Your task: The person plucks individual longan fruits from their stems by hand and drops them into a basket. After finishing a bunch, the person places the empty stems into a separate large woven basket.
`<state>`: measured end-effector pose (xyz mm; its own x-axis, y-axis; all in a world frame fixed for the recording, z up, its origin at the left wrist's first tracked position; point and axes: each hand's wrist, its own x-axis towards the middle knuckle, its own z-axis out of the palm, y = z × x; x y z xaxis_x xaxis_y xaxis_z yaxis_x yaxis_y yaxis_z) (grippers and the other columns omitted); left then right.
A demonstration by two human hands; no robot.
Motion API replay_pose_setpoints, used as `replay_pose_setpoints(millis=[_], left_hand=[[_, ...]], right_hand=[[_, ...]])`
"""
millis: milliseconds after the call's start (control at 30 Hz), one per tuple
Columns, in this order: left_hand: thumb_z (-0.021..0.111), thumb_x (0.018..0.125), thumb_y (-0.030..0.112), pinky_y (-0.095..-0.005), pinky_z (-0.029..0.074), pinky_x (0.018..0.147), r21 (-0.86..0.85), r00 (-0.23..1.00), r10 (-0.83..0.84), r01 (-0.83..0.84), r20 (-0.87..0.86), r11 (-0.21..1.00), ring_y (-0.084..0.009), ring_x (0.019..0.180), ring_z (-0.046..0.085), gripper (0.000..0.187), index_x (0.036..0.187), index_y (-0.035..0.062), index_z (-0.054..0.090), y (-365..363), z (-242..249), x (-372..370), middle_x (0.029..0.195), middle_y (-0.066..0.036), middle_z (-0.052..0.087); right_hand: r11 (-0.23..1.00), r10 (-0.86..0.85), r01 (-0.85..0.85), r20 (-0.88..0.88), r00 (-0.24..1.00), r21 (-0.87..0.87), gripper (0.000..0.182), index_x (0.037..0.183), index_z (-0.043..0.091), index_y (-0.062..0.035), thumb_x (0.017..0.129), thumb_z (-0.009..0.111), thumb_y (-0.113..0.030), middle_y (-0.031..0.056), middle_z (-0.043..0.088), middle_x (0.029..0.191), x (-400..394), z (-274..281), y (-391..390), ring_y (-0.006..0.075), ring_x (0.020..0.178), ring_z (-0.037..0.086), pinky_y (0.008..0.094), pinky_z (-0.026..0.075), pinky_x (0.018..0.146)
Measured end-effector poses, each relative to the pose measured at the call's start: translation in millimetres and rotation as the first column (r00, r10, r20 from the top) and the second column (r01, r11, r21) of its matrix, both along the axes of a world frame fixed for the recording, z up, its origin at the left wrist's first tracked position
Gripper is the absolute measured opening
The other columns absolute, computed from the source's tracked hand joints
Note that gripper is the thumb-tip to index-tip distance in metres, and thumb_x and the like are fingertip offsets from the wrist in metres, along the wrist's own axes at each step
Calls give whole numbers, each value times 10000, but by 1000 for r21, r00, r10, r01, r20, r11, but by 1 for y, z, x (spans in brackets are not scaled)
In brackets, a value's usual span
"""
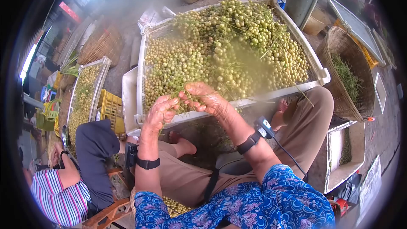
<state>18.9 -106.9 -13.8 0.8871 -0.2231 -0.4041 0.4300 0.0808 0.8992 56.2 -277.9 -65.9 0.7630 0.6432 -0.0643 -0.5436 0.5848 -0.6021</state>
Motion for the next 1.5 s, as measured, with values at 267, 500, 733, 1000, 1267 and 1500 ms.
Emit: replay_pose_setpoints(millis=[267,500,733,1000,1267,1500], left_hand=[[556,790,229,-158,233,380,50,995,-78,74,68,996,-12,441,324,185,746,57,504,4,-1,-1,612,34,434],[574,783,208,-158,245,387,-85,987,-143,137,-75,987,-23,443,337,210,884,40,496,9,13,-8,653,-9,482],[598,770,248,-159,240,385,-55,984,-166,162,-65,985,-23,439,338,248,856,43,486,1,15,-9,633,6,467],[554,802,261,-160,240,373,1,971,-240,240,-7,971,-12,434,320,199,809,68,504,6,9,-4,568,46,399],[476,839,206,-175,212,290,-378,981,106,-37,163,925,-32,335,290,177,757,49,482,44,8,10,483,40,358],[526,818,221,-204,215,292,-434,932,351,-283,84,855,-73,316,277,192,690,115,429,50,-2,20,460,27,335]], right_hand=[[999,5,-4,-24,1000,55,177,792,473,-85,780,590,-217,63,517,741,3,-6,-4,38,415,376,111,256,298],[766,132,4,-163,978,642,238,881,504,-42,775,515,-254,40,468,630,6,-25,-10,63,415,379,152,302,301],[996,-55,56,-5,998,63,330,969,512,25,783,547,-246,47,538,668,-5,6,-1,52,423,412,146,306,351],[980,-194,196,-70,979,24,136,877,529,-40,807,531,-156,-1,531,701,-5,30,2,23,446,389,133,269,329],[891,-327,363,168,930,-272,199,902,502,-69,800,555,-232,12,485,693,68,25,41,66,477,401,173,293,345],[253,101,912,946,307,-323,399,1093,515,-53,771,574,-282,144,497,1115,94,-10,57,210,866,543,273,481,649]])
